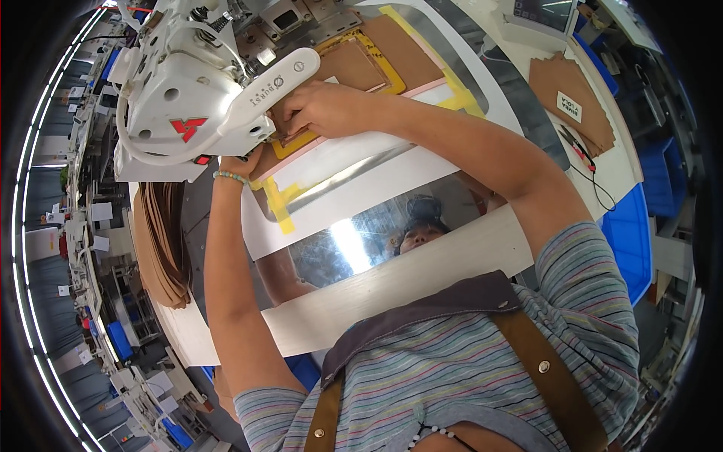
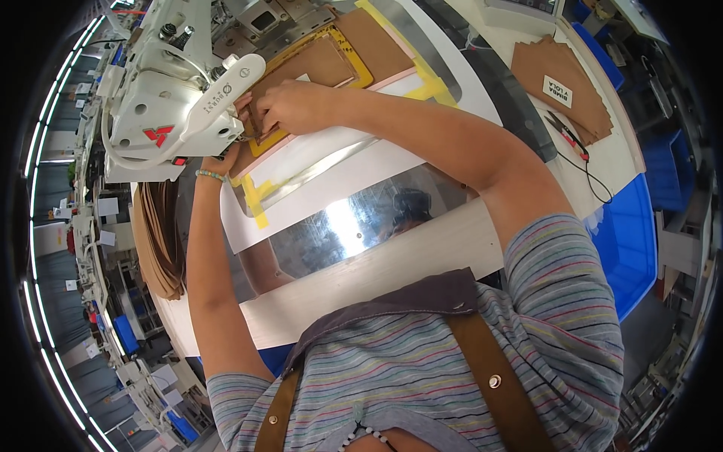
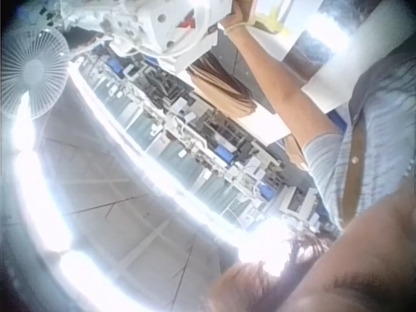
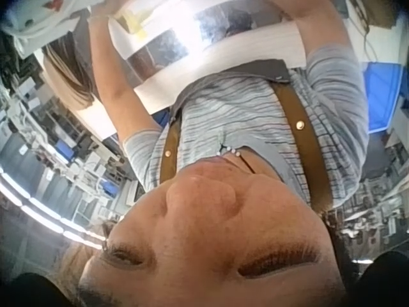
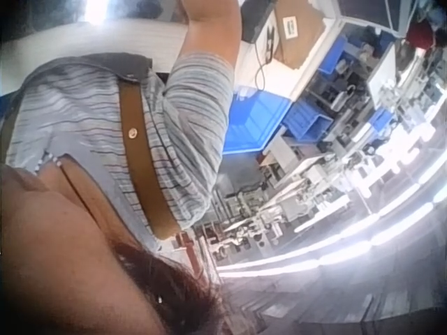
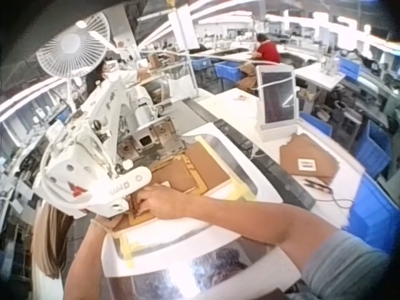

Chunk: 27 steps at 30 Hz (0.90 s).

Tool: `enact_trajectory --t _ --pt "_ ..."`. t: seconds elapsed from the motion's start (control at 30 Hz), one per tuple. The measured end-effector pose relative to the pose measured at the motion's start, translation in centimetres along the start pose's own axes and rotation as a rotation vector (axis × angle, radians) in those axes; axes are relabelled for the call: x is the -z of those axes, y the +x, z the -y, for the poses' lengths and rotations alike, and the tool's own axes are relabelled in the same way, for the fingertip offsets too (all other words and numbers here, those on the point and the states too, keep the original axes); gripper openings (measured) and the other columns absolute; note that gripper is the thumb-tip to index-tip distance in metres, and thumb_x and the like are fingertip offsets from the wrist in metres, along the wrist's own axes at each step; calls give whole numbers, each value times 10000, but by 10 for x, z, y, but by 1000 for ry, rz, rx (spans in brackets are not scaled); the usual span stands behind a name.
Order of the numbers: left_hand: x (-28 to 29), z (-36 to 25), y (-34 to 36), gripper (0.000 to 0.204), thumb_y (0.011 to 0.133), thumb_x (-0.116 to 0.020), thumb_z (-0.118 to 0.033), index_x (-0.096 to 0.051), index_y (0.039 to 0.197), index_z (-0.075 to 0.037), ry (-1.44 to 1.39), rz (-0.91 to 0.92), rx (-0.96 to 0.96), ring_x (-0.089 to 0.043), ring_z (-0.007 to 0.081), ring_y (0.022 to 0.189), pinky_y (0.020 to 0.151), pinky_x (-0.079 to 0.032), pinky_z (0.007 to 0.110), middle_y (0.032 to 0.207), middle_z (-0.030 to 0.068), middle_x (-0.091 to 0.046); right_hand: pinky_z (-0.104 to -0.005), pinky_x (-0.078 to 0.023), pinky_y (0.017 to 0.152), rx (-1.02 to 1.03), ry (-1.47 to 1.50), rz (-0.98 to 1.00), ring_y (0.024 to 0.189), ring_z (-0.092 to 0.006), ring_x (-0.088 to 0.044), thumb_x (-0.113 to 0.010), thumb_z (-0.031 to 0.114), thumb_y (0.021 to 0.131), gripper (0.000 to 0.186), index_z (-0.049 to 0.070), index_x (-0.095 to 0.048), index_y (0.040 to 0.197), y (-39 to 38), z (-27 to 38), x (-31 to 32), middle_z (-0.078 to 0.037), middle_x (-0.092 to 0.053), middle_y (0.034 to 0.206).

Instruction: Sewing brand labels onto leather panels using an industrial sewing machine.

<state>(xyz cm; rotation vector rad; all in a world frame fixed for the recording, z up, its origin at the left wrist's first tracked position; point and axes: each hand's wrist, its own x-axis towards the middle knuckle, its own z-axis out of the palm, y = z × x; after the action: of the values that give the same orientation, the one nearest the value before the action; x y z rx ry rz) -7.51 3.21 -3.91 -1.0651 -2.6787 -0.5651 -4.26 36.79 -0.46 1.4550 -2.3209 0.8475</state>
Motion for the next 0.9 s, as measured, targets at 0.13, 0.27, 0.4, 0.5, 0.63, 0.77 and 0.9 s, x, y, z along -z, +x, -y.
enact_trajectory --t 0.13,0.27,0.4,0.5,0.63,0.77,0.9 --pt "-6 6 6 499 932 -750 -170 -656 1421 -135 28 40 64 -599 311 1361 1189 -445 418 1432 105 -680 -430 -500 1075 1 9 3 1205 -259 -650 -701 53 908 251 161 -856 1073 3 -2 0 -38 -714 1194" --pt "-13 -6 6 503 949 -737 -188 -643 1441 -144 -257 49 202 -572 313 1392 1215 -421 419 1465 100 -658 -431 -509 1071 -49 42 17 1201 -271 -651 -703 57 905 237 147 -855 1063 -4 -3 4 -44 -713 1192" --pt "3 2 -5 469 973 -708 -175 -645 1436 -137 -72 50 130 -568 303 1399 1222 -412 403 1470 100 -654 -434 -520 1058 -62 65 78 1193 -285 -657 -697 48 900 242 137 -853 1063 9 3 7 -50 -718 1202" --pt "-5 -20 15 469 970 -706 -161 -640 1432 -116 -16 111 21 -565 301 1404 1220 -413 408 1472 112 -649 -432 -523 1056 -54 24 44 1183 -298 -664 -683 56 909 239 137 -852 1057 -5 -4 7 -63 -721 1215" --pt "-2 -1 -5 445 952 -729 -120 -663 1390 -81 -221 21 157 -634 312 1317 1144 -483 428 1390 124 -701 -456 -502 1028 -119 51 168 1202 -268 -644 -639 116 923 268 154 -845 1091 16 3 9 -34 -734 1216" --pt "-13 -15 8 372 962 -719 -69 -685 1329 -19 -301 -63 177 -700 327 1204 1042 -542 413 1301 156 -743 -473 -453 1117 -124 -249 85 1331 -260 -587 -587 133 961 346 147 -799 1234 10 -22 -4 -35 -694 1381" --pt "-2 -30 -18 366 965 -716 -58 -676 1321 14 -279 -162 233 -704 325 1192 1026 -540 405 1293 181 -740 -480 -424 1165 -117 -285 154 1416 -261 -529 -562 118 974 406 158 -758 1328 14 -13 -5 -40 -645 1484"
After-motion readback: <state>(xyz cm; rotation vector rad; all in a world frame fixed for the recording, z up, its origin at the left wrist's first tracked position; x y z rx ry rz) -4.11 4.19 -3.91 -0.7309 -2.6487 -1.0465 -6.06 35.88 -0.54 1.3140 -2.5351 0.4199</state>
